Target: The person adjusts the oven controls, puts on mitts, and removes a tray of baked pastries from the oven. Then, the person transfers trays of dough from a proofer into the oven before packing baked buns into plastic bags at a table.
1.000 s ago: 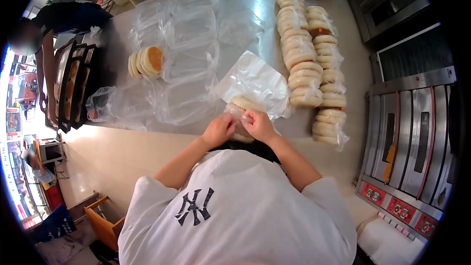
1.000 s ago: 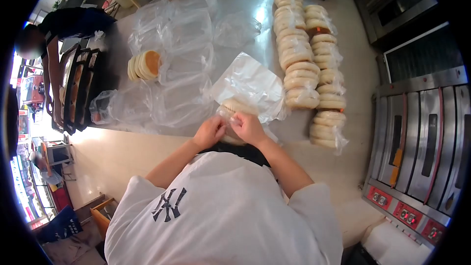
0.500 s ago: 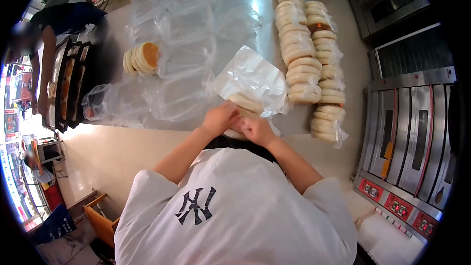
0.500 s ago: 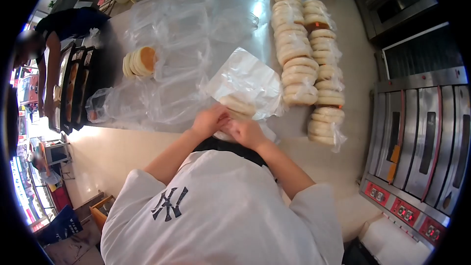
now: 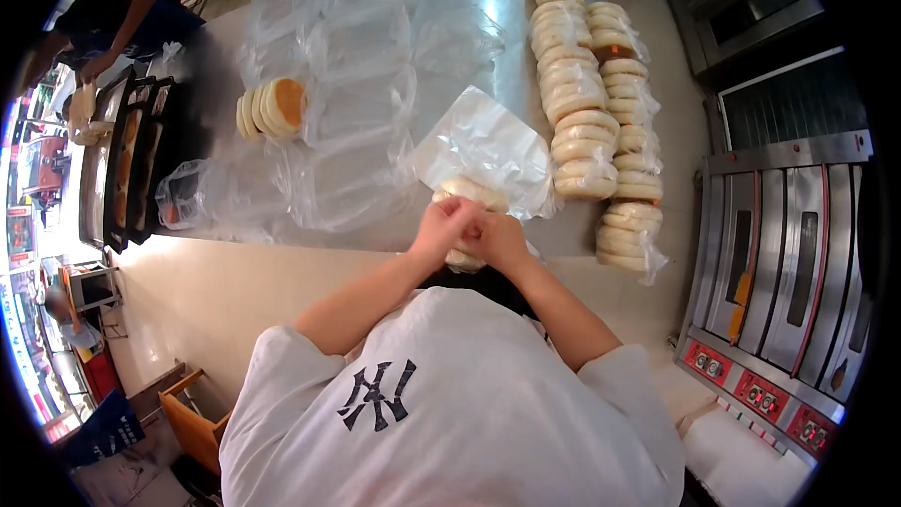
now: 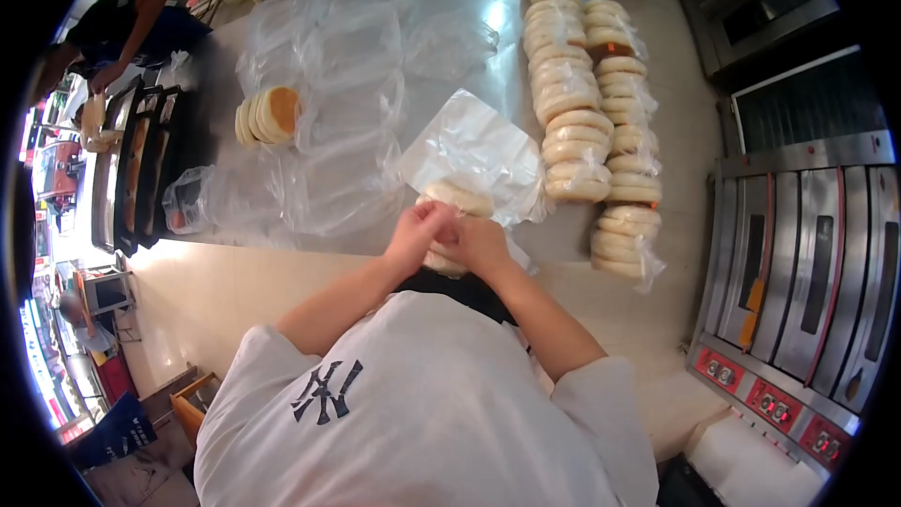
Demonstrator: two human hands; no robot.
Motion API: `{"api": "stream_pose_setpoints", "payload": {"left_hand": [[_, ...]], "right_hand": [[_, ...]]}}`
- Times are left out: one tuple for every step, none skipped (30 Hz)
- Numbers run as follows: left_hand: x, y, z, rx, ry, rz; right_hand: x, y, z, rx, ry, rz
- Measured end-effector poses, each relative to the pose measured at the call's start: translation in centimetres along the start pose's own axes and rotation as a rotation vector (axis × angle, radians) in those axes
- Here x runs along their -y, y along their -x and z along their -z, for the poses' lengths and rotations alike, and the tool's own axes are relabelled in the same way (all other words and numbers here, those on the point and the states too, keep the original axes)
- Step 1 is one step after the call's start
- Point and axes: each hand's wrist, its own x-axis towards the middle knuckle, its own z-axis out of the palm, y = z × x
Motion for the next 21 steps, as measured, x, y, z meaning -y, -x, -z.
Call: {"api": "stream_pose_setpoints", "payload": {"left_hand": [[-0.2,0.9,-0.5,0.129,0.052,0.087],[-0.3,0.5,0.6,0.238,0.084,0.157],[-0.4,0.4,1.3,0.245,0.079,0.154],[-0.5,0.1,1.6,0.086,-0.009,-0.188],[-0.6,0.0,1.9,-0.078,-0.093,-0.528],[-0.6,0.0,2.5,-0.067,-0.092,-0.532],[-0.1,0.2,3.2,-0.065,-0.374,-0.653],[0.3,0.6,3.9,-0.067,-0.659,-0.773],[0.8,0.8,4.2,-0.073,-0.947,-0.888],[1.0,1.0,3.9,0.027,-1.045,-0.948],[1.8,0.9,3.5,0.031,-1.046,-0.956],[2.9,0.8,3.1,-0.019,-0.952,-0.866],[3.1,0.8,2.8,-0.065,-0.858,-0.772],[3.0,0.8,2.7,-0.084,-0.838,-0.82],[3.3,0.6,2.7,-0.078,-0.837,-0.827],[3.1,0.8,2.6,0.022,-0.762,-0.819],[2.8,1.0,2.4,0.12,-0.687,-0.809],[2.6,1.6,2.5,0.145,-0.632,-0.561],[2.1,1.3,2.6,0.147,-0.635,-0.561],[1.6,0.7,2.9,0.163,-0.566,-0.292],[1.2,0.3,3.0,0.174,-0.492,-0.024]], "right_hand": [[0.1,0.1,0.1,0.004,0.02,-0.016],[0.1,0.2,0.1,0.007,0.041,-0.031],[0.0,0.2,-0.2,-0.001,0.043,-0.033],[-0.2,0.3,-0.3,-0.021,0.012,-0.049],[-0.3,0.4,-0.3,-0.039,-0.019,-0.064],[-0.4,0.5,-0.3,-0.029,-0.052,-0.087],[-0.2,0.6,-0.3,-0.037,-0.049,-0.09],[0.0,0.5,-0.4,-0.063,-0.056,-0.061],[0.1,0.4,-0.3,-0.09,-0.062,-0.03],[-0.6,0.4,-0.9,-0.107,-0.048,0.011],[-1.0,0.2,-1.0,-0.115,-0.046,0.011],[-1.3,0.3,-1.3,-0.135,-0.063,-0.01],[-1.3,0.4,-1.4,-0.153,-0.082,-0.034],[-1.4,0.5,-1.4,-0.16,-0.081,-0.039],[-1.5,0.5,-1.3,-0.16,-0.073,-0.034],[-1.7,0.6,-1.1,-0.158,-0.064,-0.027],[-1.8,0.7,-1.2,-0.163,-0.061,-0.025],[-1.8,0.8,-1.4,-0.167,-0.031,-0.057],[-1.4,0.9,-1.3,-0.17,-0.005,-0.091],[-1.2,1.0,-1.0,-0.17,-0.008,-0.095],[-1.1,1.3,-0.6,-0.187,-0.107,-0.048]]}}
